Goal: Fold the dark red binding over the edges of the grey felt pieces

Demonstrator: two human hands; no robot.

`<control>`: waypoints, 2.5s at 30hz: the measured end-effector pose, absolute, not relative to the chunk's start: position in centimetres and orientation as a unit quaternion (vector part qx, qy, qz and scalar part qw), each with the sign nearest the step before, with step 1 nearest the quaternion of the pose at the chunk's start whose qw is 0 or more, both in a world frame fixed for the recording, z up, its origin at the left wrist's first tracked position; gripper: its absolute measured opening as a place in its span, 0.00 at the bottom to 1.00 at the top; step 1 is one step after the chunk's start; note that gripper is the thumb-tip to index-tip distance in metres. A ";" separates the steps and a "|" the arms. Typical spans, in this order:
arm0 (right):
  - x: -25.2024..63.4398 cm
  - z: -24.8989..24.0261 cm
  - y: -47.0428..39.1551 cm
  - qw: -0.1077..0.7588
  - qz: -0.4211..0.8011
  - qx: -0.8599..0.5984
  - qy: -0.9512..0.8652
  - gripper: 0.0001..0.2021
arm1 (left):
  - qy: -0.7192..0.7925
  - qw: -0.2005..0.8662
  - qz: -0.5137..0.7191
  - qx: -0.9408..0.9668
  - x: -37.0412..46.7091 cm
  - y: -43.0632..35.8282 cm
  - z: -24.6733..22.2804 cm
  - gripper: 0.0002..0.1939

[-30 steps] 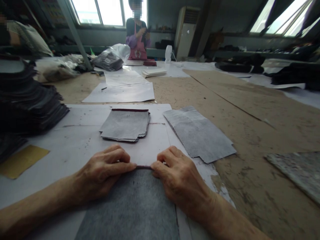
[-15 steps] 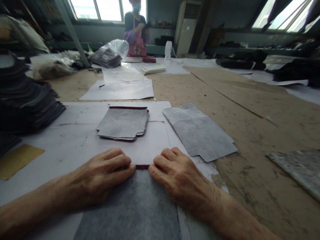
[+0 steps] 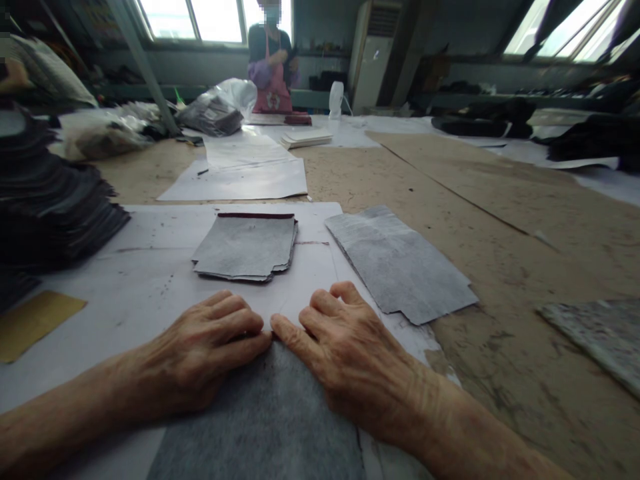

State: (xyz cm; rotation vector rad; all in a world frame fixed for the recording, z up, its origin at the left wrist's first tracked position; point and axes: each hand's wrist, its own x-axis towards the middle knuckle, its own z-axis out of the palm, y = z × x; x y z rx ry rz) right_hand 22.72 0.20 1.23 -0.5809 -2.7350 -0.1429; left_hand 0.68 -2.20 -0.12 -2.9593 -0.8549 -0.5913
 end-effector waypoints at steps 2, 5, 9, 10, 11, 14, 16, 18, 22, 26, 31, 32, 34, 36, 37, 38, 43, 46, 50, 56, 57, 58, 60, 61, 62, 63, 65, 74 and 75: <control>22.7 1.3 0.3 0.148 -0.038 -0.203 -0.967 0.14 | -0.272 0.001 -0.191 -0.943 0.6 -2.2 -0.1 0.12; 22.9 1.3 0.5 0.132 -0.027 -0.201 -0.970 0.13 | -0.271 -0.012 -0.186 -0.944 0.6 -2.2 -0.2 0.11; 23.5 1.4 0.9 0.151 -0.022 -0.194 -0.969 0.12 | -0.267 -0.024 -0.191 -0.944 0.5 -2.2 -0.1 0.11; 23.6 1.4 1.0 0.159 -0.025 -0.189 -0.969 0.12 | -0.268 -0.025 -0.192 -0.944 0.5 -2.3 -0.1 0.11; 23.9 1.5 1.0 0.164 -0.029 -0.184 -0.969 0.12 | -0.269 -0.027 -0.193 -0.943 0.5 -2.3 -0.1 0.11; 24.6 1.6 1.3 0.162 -0.043 -0.172 -0.971 0.12 | -0.269 -0.035 -0.198 -0.942 0.6 -2.3 -0.1 0.12; 25.2 1.6 1.4 0.152 -0.054 -0.172 -0.972 0.12 | -0.269 -0.039 -0.202 -0.941 0.7 -2.3 -0.1 0.12; 25.8 1.5 1.5 0.143 -0.072 -0.167 -0.973 0.12 | -0.270 -0.042 -0.205 -0.940 0.7 -2.2 -0.2 0.13; 26.3 1.3 1.6 0.142 -0.125 -0.130 -0.973 0.13 | -0.274 -0.043 -0.202 -0.939 0.7 -2.1 -0.3 0.14; 26.4 1.0 1.7 0.155 -0.128 -0.122 -0.972 0.13 | -0.278 -0.041 -0.183 -0.942 0.7 -2.1 -0.1 0.18; 26.7 0.7 1.7 0.137 -0.119 -0.120 -0.976 0.13 | -0.298 -0.062 -0.117 -0.945 1.1 -2.0 0.2 0.22; 26.7 0.7 1.7 0.136 -0.118 -0.122 -0.976 0.13 | -0.301 -0.068 -0.112 -0.945 1.2 -2.0 0.3 0.22; 26.9 0.8 1.8 0.141 -0.112 -0.125 -0.976 0.14 | -0.308 -0.079 -0.101 -0.943 1.2 -2.1 0.4 0.22; 27.1 0.8 1.8 0.143 -0.103 -0.126 -0.976 0.14 | -0.309 -0.086 -0.101 -0.942 1.2 -2.1 0.5 0.23; 27.2 0.8 1.9 0.141 -0.099 -0.128 -0.977 0.14 | -0.308 -0.088 -0.104 -0.942 1.2 -2.1 0.5 0.23; 27.4 0.8 1.9 0.140 -0.093 -0.133 -0.977 0.15 | -0.305 -0.090 -0.108 -0.942 1.2 -2.1 0.5 0.23; 28.6 0.4 1.4 0.217 -0.054 -0.192 -0.956 0.15 | -0.294 -0.082 -0.132 -0.943 1.2 -2.0 0.4 0.22; 28.9 0.1 0.6 0.259 -0.044 -0.241 -0.934 0.15 | -0.299 -0.085 -0.124 -0.942 1.4 -2.0 0.5 0.23; 28.7 -0.2 -0.6 0.285 -0.016 -0.269 -0.920 0.15 | -0.297 -0.079 -0.132 -0.942 1.4 -1.9 0.5 0.25; 28.3 -0.6 -1.1 0.275 -0.024 -0.247 -0.929 0.15 | -0.288 -0.065 -0.155 -0.943 1.2 -1.9 0.2 0.22; 28.3 -0.7 -1.1 0.270 -0.026 -0.252 -0.929 0.15 | -0.287 -0.058 -0.163 -0.942 1.2 -1.9 0.1 0.22; 28.3 -0.7 -1.1 0.264 -0.027 -0.257 -0.929 0.15 | -0.285 -0.049 -0.173 -0.941 1.2 -1.9 0.1 0.22; 28.3 -0.7 -1.1 0.253 -0.025 -0.263 -0.931 0.16 | -0.286 -0.034 -0.184 -0.940 1.2 -1.9 0.1 0.22; 28.3 -0.7 -1.1 0.249 -0.025 -0.264 -0.931 0.16 | -0.287 -0.031 -0.184 -0.939 1.3 -1.9 0.0 0.22; 28.4 -0.7 -1.1 0.247 -0.025 -0.264 -0.932 0.16 | -0.287 -0.032 -0.182 -0.940 1.3 -1.9 0.0 0.22; 28.4 -0.7 -1.1 0.246 -0.026 -0.263 -0.933 0.16 | -0.284 -0.037 -0.180 -0.941 1.3 -1.9 0.0 0.22; 28.4 -0.7 -1.0 0.239 -0.030 -0.260 -0.935 0.15 | -0.276 -0.051 -0.177 -0.943 1.1 -1.9 0.0 0.21; 28.1 -0.6 -1.1 0.222 -0.057 -0.257 -0.939 0.14 | -0.294 -0.068 -0.118 -0.946 -1.9 -2.5 0.7 0.29; 28.1 -0.6 -1.2 0.220 -0.055 -0.259 -0.939 0.14 | -0.310 -0.057 -0.122 -0.941 -2.1 -2.7 0.9 0.29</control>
